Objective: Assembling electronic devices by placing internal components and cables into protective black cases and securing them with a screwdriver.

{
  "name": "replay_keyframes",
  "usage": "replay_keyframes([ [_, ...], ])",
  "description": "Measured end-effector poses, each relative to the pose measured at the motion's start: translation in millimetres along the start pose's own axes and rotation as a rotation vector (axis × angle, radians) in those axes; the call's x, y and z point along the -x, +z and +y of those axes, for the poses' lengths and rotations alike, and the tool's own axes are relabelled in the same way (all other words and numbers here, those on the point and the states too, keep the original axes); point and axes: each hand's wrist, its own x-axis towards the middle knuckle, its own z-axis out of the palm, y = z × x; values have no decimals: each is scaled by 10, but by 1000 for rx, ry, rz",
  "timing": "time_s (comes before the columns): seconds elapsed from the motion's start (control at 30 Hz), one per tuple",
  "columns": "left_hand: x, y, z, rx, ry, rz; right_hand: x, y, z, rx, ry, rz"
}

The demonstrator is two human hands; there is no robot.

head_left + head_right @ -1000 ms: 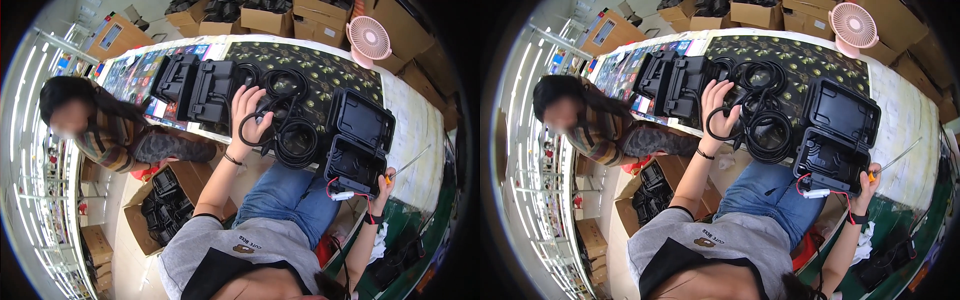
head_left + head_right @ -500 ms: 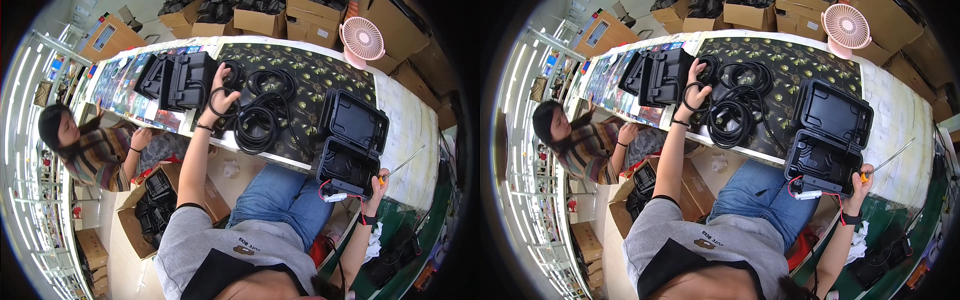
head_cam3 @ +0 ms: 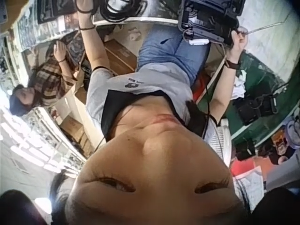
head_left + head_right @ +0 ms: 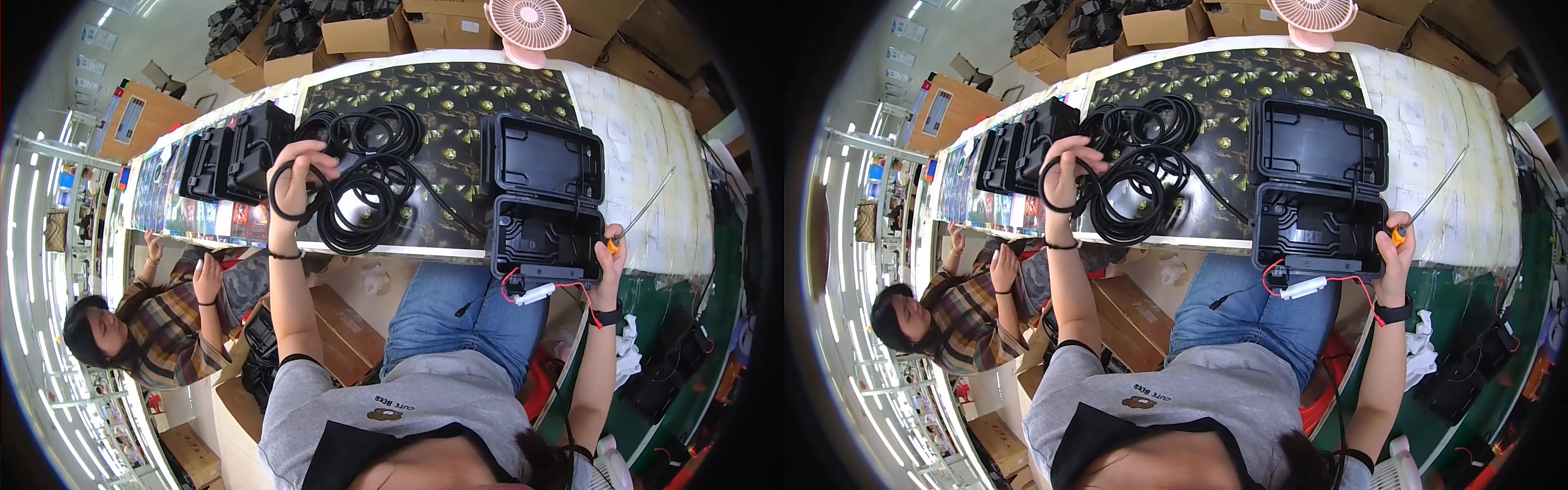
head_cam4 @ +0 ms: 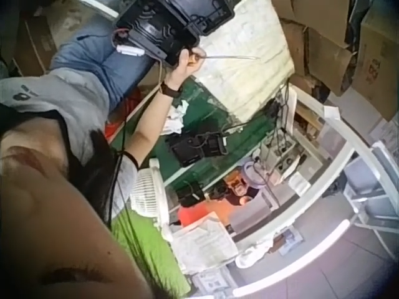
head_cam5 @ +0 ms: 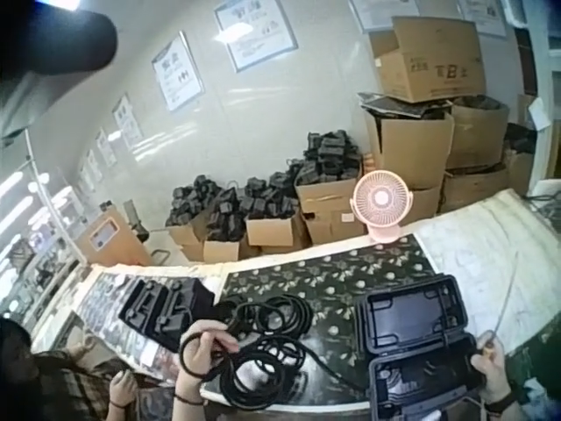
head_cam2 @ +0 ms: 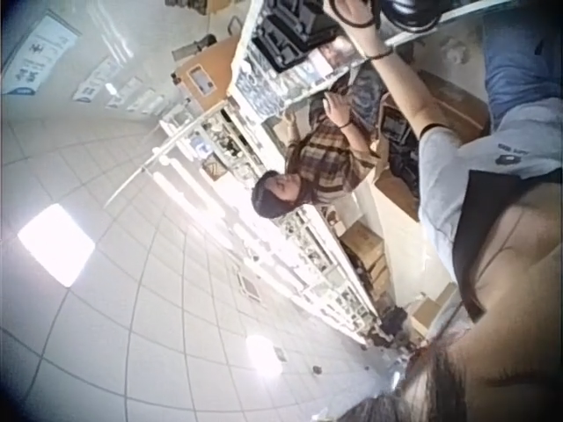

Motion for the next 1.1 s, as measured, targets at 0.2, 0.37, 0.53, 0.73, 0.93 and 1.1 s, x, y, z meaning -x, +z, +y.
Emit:
replay_keyframes([
  [0.2,-130,287,366,-58,396,337,19,76,-20,-6,12,25],
  [0.37,-221,701,-105,-100,661,538,23,102,91,28,-48,122],
  [0.53,180,1003,20,-667,518,22,19,194,90,-6,-75,102],
  [0.73,798,885,742,-1458,-15,-239,24,74,78,-57,-9,41],
  [0.93,1028,1396,620,-875,383,-68,32,96,62,-45,-9,49],
  [1.1,1004,1952,614,-679,793,-128,30,59,136,-43,5,59],
])
